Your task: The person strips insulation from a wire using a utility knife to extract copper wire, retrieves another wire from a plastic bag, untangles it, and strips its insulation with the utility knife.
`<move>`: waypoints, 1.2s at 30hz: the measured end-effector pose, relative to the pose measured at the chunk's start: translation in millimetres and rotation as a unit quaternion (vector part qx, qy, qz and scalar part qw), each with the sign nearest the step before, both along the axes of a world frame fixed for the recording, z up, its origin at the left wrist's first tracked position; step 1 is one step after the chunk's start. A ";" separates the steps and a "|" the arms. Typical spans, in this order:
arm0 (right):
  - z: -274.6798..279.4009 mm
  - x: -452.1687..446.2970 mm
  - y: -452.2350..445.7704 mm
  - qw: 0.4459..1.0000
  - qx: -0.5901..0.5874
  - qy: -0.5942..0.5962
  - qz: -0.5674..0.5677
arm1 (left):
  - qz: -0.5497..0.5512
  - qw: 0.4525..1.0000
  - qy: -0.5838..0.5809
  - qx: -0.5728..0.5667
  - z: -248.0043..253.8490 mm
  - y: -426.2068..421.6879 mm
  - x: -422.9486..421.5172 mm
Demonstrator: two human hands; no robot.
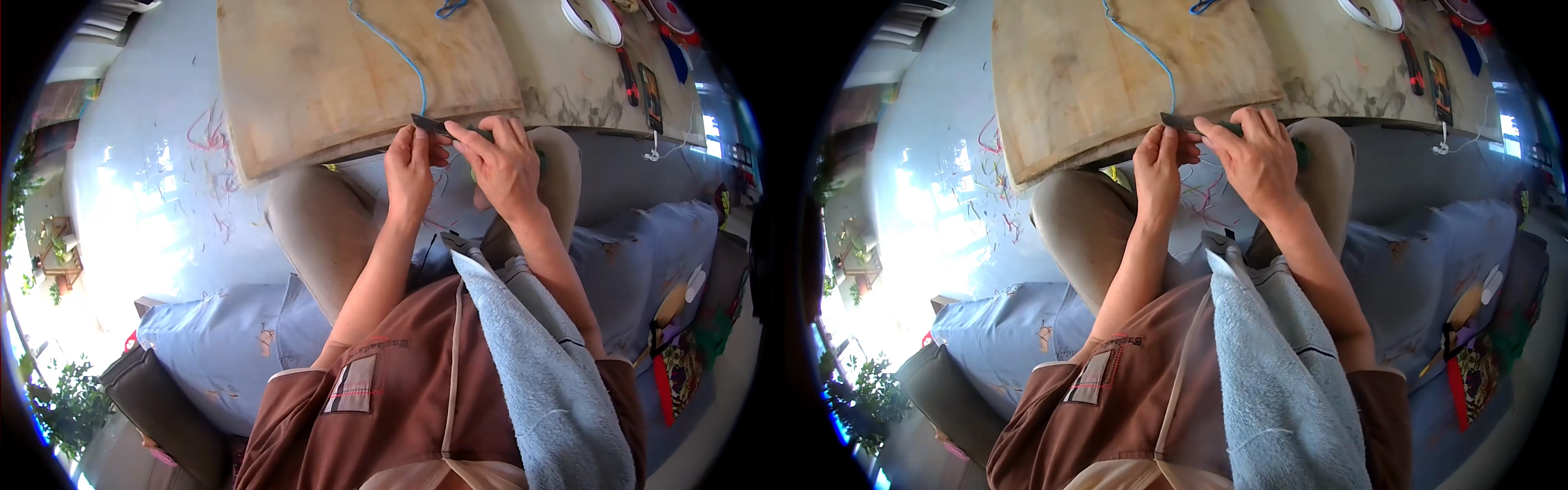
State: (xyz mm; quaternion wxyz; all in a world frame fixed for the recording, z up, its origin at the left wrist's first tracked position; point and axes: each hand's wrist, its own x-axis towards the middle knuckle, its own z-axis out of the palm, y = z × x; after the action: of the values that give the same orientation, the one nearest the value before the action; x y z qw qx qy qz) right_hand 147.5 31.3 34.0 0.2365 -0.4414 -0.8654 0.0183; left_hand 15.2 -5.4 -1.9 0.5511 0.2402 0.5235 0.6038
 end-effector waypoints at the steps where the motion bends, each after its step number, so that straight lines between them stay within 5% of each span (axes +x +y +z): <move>1: 0.1 0.2 -0.5 1.000 -0.005 0.003 -0.001 | 0.001 1.000 0.004 0.002 -1.2 0.2 0.1; 21: -0.2 -3.1 -3.2 0.993 -0.090 0.068 -0.036 | 0.024 1.000 -0.001 0.012 -9.3 -0.3 2.5; 36: -18.9 -6.8 2.2 0.998 0.035 0.027 -0.048 | 0.015 1.000 0.004 0.020 -7.5 1.1 -0.1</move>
State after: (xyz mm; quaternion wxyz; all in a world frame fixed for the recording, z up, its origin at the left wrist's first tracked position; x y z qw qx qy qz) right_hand 140.6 33.5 15.1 0.2757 -0.4731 -0.8367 -0.0118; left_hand 15.1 -4.2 -9.4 0.5353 0.2458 0.5168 0.6213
